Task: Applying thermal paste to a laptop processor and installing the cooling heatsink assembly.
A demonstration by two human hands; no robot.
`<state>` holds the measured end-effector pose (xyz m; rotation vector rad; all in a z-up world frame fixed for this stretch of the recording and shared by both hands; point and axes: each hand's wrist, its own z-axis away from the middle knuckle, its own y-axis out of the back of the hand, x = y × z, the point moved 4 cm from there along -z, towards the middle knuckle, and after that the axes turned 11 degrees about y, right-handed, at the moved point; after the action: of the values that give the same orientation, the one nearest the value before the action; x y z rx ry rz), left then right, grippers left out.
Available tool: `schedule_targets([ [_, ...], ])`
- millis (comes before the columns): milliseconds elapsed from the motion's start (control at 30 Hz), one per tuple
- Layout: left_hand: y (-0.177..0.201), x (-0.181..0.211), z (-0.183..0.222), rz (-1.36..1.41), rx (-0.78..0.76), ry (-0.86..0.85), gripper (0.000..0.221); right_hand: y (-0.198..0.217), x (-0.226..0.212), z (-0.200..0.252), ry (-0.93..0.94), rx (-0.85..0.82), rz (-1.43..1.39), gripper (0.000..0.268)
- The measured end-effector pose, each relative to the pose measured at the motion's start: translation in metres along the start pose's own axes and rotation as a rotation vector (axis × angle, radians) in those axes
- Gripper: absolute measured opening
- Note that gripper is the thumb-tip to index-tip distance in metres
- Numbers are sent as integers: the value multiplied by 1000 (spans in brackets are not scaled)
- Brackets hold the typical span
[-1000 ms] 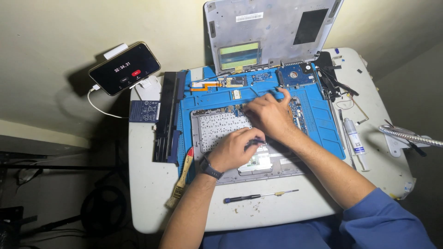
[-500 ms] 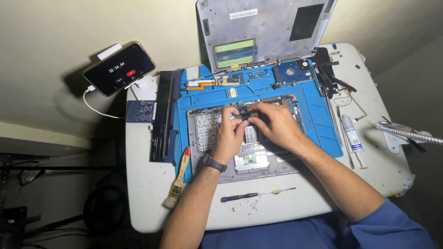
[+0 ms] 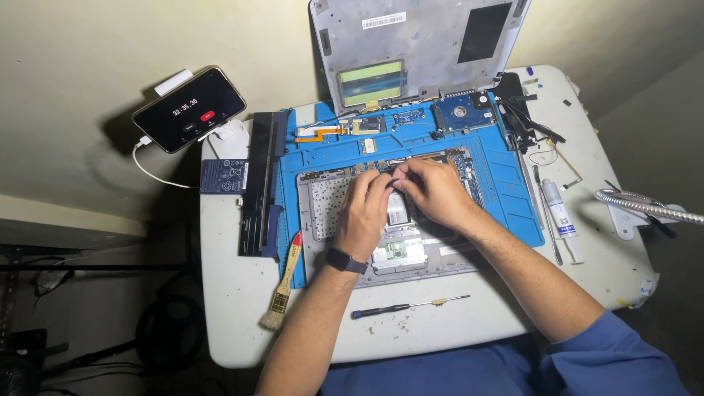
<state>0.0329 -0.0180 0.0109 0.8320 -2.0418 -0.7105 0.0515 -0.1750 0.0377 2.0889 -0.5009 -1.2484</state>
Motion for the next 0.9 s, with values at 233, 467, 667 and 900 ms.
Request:
schedule_targets([
  [233,4,0,-2,94,9,-109,8,6,-5,2,-39,-82,-62,9],
  [467,-6,-9,-1,67,-83,-162,13,16,-4,20,-41,-81,103,20],
  [667,-16,-22,-5,32,-131,-127,14,41,-12,44,-60,34,154,18],
  [900,-23,-22,-9,39,-144,-92,20,44,-5,61,-47,152,217,15],
])
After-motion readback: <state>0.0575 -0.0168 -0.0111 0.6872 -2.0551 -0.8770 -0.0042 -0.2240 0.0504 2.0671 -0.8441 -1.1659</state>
